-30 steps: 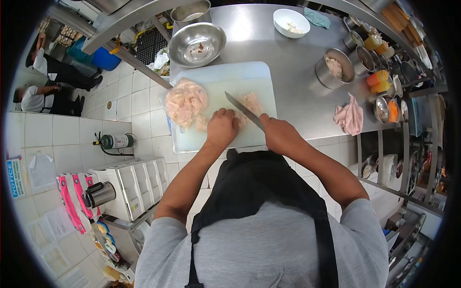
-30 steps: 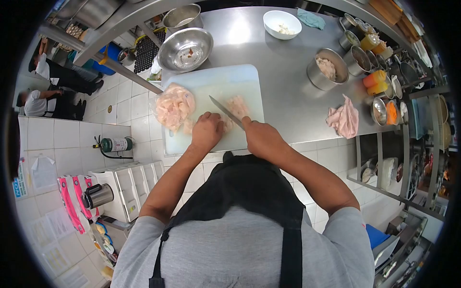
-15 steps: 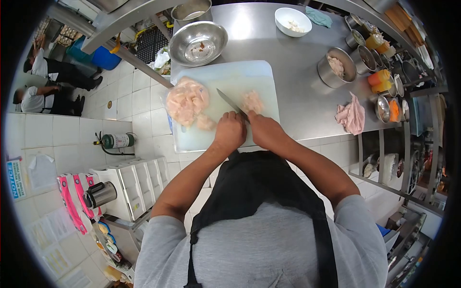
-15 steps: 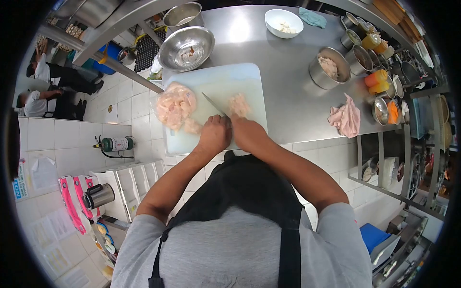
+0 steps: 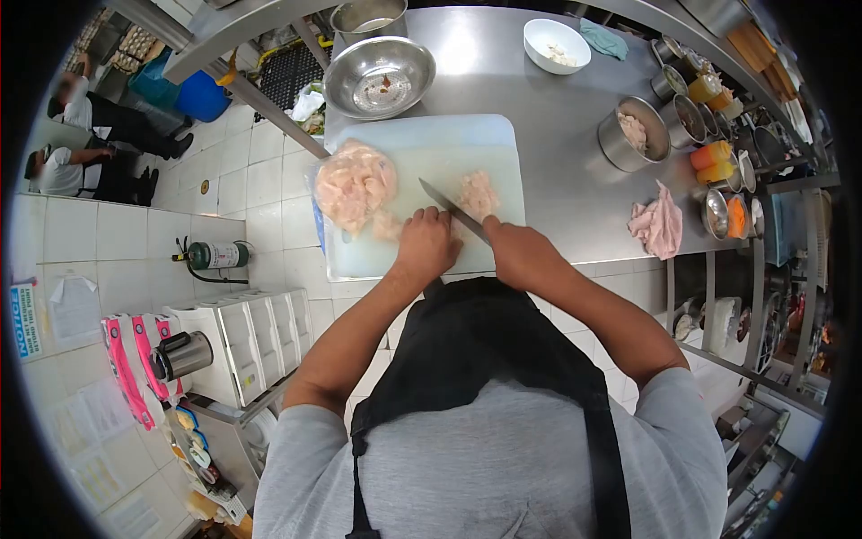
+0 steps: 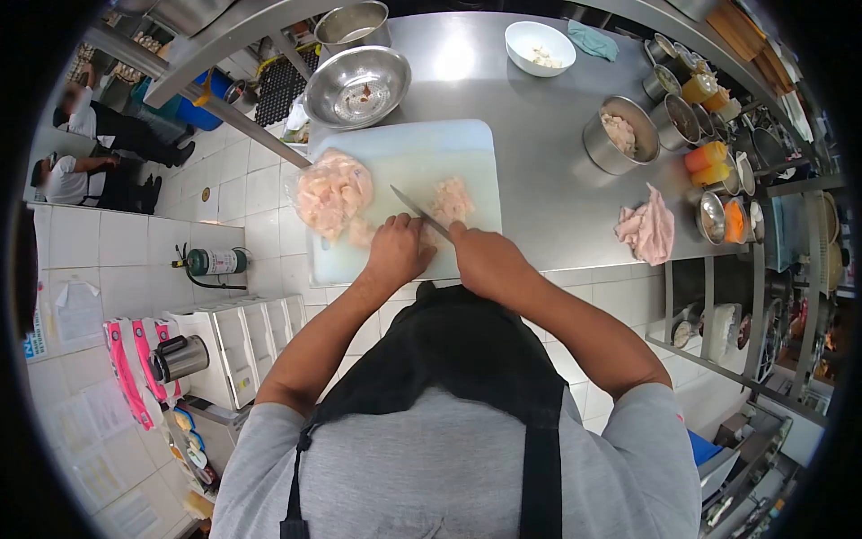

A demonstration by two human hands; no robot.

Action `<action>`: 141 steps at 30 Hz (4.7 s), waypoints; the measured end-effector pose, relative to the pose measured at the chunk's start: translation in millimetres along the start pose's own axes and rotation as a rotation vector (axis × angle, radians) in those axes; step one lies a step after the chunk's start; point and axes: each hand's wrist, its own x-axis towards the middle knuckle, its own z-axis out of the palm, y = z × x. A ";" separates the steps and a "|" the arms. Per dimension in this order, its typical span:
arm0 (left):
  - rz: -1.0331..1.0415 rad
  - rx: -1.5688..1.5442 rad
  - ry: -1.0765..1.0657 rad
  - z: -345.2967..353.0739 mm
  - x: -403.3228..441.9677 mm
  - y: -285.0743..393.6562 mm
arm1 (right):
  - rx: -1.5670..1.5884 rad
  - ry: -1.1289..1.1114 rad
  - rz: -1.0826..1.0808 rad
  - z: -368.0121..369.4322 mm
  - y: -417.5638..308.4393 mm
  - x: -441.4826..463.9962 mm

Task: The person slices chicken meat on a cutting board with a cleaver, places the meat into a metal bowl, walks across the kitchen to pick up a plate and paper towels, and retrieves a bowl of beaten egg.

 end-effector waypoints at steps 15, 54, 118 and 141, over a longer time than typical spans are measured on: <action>-0.017 -0.080 0.033 3.6 -6.2 -6.9 | 0.163 0.110 0.010 15.1 2.0 36.7; 0.009 -0.197 0.156 24.0 26.9 -0.9 | 0.193 0.152 0.011 27.1 29.2 62.8; 0.077 -0.105 0.089 17.7 20.0 -3.4 | 0.099 0.145 0.050 38.4 10.3 1.7; 0.066 -0.093 0.030 17.5 11.3 -6.8 | 0.102 0.130 -0.037 30.6 1.6 68.0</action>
